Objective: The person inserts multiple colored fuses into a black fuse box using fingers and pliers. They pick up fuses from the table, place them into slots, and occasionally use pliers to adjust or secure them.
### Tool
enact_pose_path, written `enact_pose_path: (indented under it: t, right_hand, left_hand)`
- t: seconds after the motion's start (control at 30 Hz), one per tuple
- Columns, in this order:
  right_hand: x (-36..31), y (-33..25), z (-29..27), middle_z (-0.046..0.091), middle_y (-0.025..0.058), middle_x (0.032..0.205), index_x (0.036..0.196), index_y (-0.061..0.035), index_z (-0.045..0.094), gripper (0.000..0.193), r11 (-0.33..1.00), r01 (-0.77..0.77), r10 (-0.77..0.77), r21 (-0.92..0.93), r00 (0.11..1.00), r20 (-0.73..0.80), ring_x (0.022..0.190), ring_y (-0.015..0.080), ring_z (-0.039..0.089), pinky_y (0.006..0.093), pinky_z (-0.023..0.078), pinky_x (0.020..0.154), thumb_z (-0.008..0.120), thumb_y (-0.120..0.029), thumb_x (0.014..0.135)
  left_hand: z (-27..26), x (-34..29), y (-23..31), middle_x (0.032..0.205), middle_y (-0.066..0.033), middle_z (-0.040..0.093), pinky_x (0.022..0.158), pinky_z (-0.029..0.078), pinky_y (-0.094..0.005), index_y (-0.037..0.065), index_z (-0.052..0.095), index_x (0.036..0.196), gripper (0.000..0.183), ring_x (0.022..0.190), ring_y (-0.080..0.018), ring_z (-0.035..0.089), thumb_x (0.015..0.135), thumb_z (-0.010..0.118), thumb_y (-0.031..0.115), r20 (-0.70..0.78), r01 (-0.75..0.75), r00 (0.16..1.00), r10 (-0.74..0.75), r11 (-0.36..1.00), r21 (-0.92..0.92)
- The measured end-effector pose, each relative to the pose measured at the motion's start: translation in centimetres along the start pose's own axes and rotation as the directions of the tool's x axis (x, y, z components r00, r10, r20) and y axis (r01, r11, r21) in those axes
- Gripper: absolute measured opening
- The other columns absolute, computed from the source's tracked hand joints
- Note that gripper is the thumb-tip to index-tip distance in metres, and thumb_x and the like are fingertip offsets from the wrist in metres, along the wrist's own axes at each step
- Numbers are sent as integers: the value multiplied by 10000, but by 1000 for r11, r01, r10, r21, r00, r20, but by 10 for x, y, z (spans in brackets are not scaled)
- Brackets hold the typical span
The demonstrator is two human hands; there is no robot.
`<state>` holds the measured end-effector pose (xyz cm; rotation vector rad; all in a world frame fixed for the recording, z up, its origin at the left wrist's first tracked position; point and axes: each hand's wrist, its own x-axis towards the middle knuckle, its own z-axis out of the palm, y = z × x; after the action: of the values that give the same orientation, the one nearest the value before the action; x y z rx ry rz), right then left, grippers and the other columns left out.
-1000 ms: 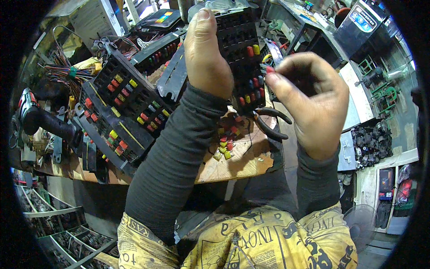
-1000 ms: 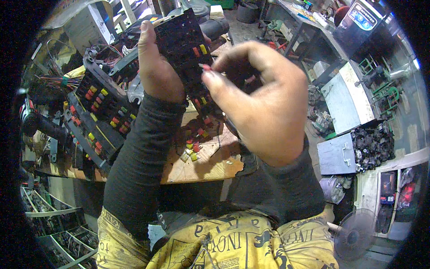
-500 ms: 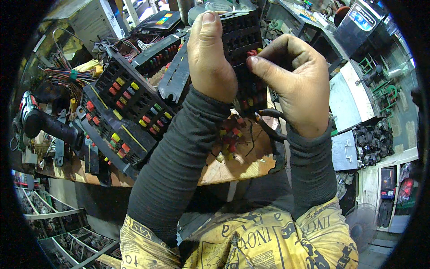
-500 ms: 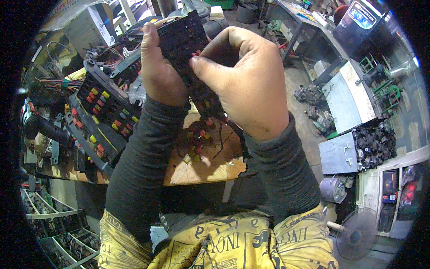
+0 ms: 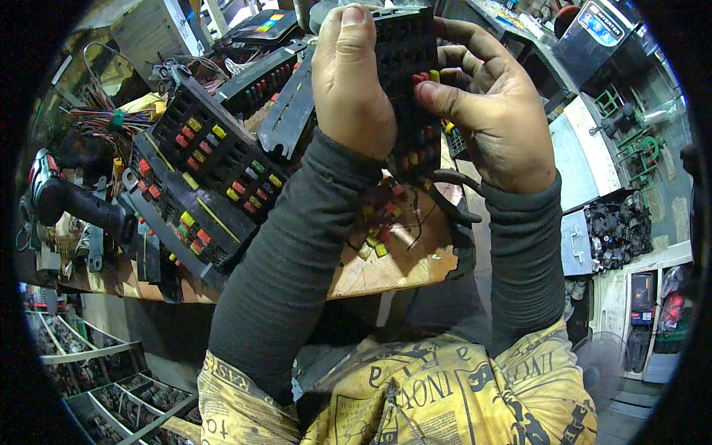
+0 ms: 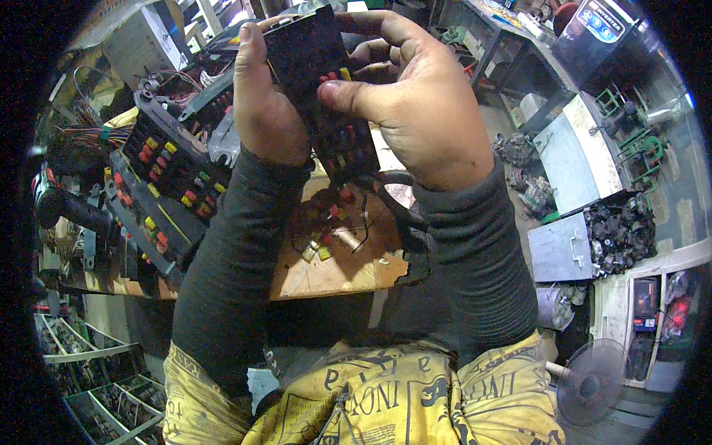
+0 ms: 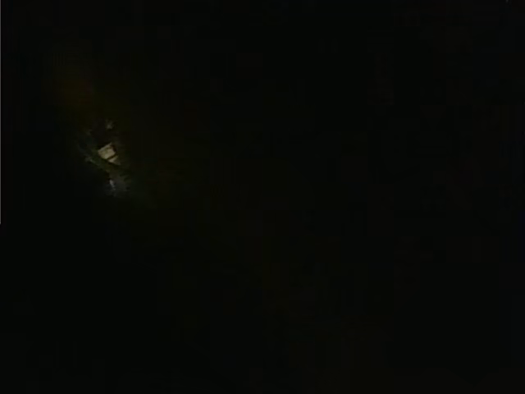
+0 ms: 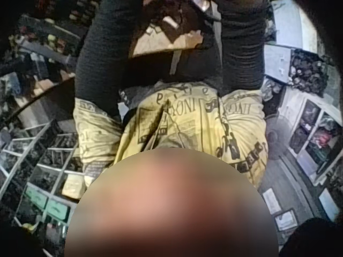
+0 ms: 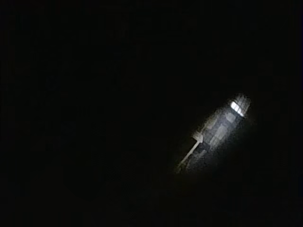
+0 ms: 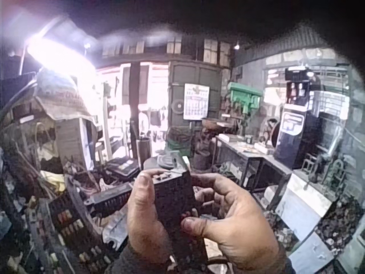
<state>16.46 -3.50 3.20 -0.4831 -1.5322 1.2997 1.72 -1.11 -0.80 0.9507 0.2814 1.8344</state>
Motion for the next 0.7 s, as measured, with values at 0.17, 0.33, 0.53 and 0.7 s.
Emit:
enact_pose_path:
  t: [0.17,0.33,0.53,0.7]
  right_hand:
    - [-3,-3,5,617,107,1168,1389,-1,481,635,998,-58,58,-4,997,-41,1062,183,632,307,538,953,747,76,817]
    - [-1,-3,16,651,52,1023,1249,-30,561,480,985,-148,132,-85,976,-171,922,130,631,269,524,852,722,105,817]
    - [-2,-4,23,641,42,1004,1241,-37,555,493,976,-143,105,-165,969,-222,928,130,635,276,534,860,724,122,806]
    - [2,-3,31,634,37,1013,1263,-29,543,504,958,-181,117,-222,954,-275,951,123,623,259,530,842,722,117,815]
  left_hand:
    - [5,-2,1,994,-105,658,667,550,-298,43,533,1128,419,799,-184,674,1044,442,443,9,-68,998,68,997,39]
    - [15,-7,8,1006,-111,654,712,555,-312,31,538,1130,404,824,-201,677,1053,425,411,-2,-77,997,78,996,34]
    - [16,-6,6,1013,-122,651,735,563,-334,33,539,1130,397,834,-224,680,1052,420,403,67,-122,991,119,992,43]
    - [7,-6,3,1016,-124,656,747,572,-347,44,548,1125,380,842,-226,685,1046,428,397,123,-86,988,90,996,-34]
